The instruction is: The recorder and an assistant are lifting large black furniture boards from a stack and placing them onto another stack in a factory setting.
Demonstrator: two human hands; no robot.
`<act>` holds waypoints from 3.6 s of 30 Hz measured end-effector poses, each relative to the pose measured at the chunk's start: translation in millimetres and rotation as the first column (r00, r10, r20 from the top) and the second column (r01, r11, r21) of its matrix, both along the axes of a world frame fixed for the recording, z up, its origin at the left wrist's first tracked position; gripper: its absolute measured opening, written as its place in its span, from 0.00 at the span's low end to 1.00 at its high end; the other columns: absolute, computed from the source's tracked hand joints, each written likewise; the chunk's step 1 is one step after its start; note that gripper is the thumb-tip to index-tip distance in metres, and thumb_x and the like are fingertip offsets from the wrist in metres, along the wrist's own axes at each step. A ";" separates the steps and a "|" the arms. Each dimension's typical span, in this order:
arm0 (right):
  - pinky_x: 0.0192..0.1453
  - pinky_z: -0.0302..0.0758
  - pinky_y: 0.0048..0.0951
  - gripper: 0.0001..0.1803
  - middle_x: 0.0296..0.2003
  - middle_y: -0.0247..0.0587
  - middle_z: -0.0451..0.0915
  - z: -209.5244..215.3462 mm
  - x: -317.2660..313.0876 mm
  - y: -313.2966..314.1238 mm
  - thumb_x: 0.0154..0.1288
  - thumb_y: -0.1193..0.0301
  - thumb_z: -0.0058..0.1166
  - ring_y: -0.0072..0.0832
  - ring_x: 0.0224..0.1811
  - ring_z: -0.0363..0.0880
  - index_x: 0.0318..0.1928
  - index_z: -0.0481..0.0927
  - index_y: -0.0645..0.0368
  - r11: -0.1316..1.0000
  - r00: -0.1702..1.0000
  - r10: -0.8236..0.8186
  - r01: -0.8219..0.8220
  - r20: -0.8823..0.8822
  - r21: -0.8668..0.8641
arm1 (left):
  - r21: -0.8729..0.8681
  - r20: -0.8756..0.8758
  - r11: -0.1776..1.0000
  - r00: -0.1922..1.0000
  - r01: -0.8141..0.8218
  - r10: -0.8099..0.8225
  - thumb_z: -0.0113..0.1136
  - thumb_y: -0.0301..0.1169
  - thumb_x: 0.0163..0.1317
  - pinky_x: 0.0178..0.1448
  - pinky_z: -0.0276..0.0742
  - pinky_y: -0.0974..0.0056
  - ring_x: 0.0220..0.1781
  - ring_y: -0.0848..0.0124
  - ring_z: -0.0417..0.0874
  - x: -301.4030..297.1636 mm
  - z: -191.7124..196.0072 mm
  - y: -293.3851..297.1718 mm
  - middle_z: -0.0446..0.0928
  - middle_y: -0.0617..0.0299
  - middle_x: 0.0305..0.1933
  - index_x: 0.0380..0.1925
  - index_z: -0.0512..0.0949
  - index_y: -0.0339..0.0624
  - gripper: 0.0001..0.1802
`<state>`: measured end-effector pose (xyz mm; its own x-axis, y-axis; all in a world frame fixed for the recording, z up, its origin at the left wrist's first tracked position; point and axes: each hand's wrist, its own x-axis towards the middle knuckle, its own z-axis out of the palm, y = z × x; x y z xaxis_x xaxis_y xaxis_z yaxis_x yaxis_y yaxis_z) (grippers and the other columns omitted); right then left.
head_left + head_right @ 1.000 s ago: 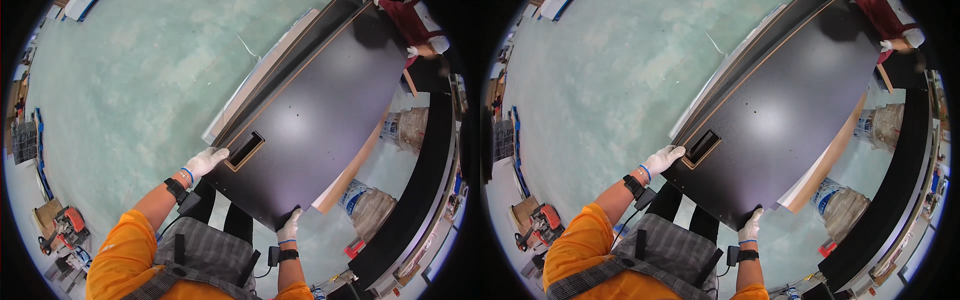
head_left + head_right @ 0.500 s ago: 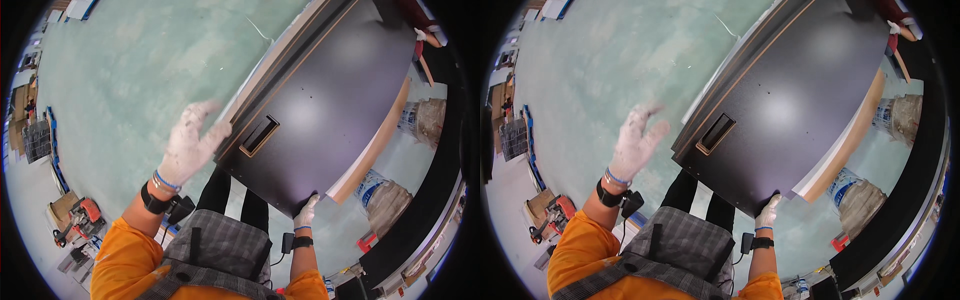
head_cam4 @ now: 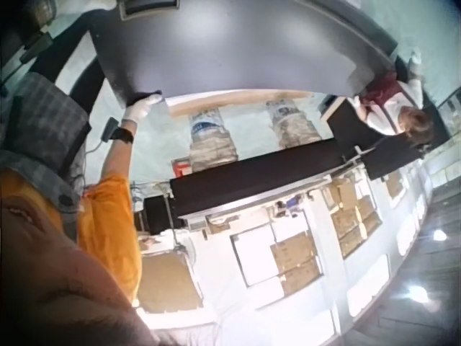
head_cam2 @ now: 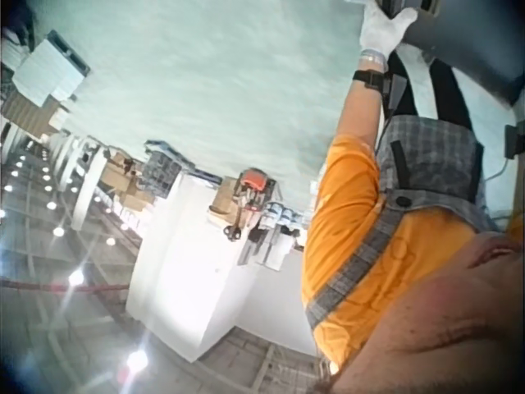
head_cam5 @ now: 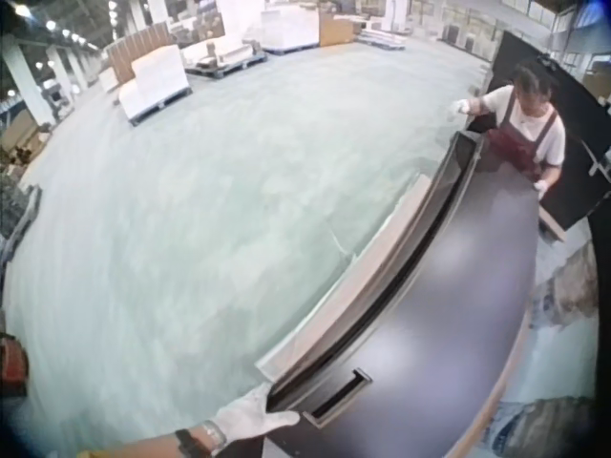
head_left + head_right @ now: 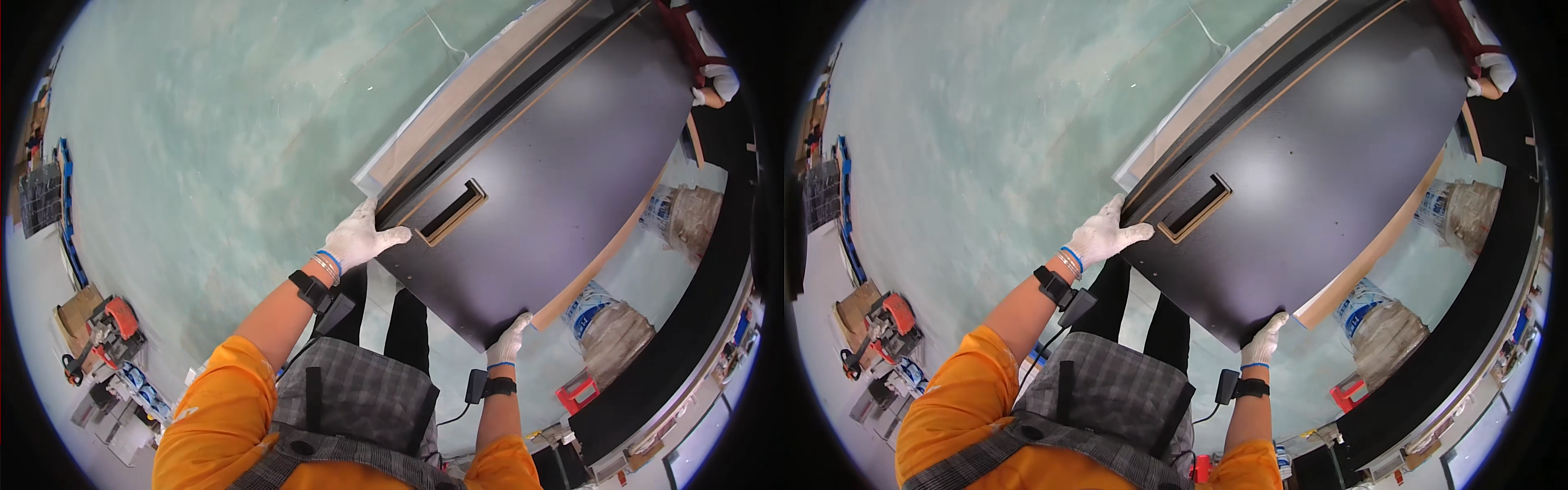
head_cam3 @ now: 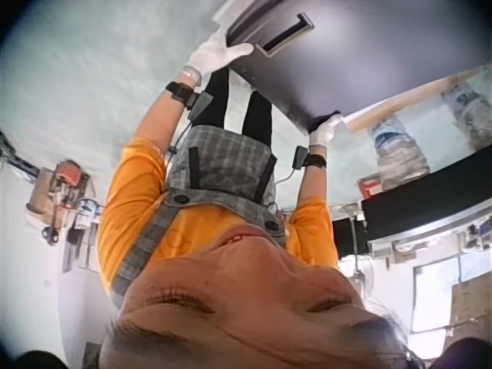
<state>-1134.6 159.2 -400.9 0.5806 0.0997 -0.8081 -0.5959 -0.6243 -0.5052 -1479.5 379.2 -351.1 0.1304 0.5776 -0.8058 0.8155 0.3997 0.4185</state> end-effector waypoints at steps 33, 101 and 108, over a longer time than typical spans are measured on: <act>0.80 0.45 0.45 0.48 0.75 0.35 0.56 21.5 3.2 39.9 0.66 0.27 0.30 0.38 0.76 0.53 0.74 0.58 0.47 0.982 0.962 0.182 -0.190 -0.202 -0.019 | 0.106 0.368 0.981 0.923 -0.164 0.114 0.54 0.64 0.61 0.78 0.53 0.46 0.77 0.40 0.54 -45.4 -38.3 -23.3 0.53 0.32 0.74 0.70 0.55 0.26 0.54; 0.78 0.53 0.39 0.47 0.71 0.38 0.64 33.1 0.2 51.1 0.68 0.30 0.30 0.36 0.71 0.63 0.68 0.67 0.55 0.991 0.945 0.065 -0.099 -0.320 -0.091 | 0.104 0.372 0.989 0.926 -0.107 0.061 0.60 0.57 0.61 0.79 0.53 0.51 0.77 0.45 0.55 -54.6 -36.5 -24.7 0.53 0.40 0.76 0.72 0.56 0.34 0.50; 0.77 0.55 0.38 0.46 0.71 0.36 0.65 28.3 10.0 43.6 0.68 0.30 0.28 0.35 0.70 0.64 0.68 0.67 0.55 0.988 0.951 0.085 -0.118 -0.296 -0.095 | -0.009 0.435 0.997 0.897 -0.080 0.076 0.55 0.57 0.64 0.81 0.47 0.51 0.80 0.47 0.50 -62.3 -34.2 -18.2 0.48 0.40 0.78 0.73 0.51 0.34 0.49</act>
<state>-1124.7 202.8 -372.6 0.3105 0.0468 -0.9494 -0.6367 -0.7313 -0.2443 -1541.8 361.0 -385.3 0.4205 0.6071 -0.6742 0.5184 0.4491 0.7277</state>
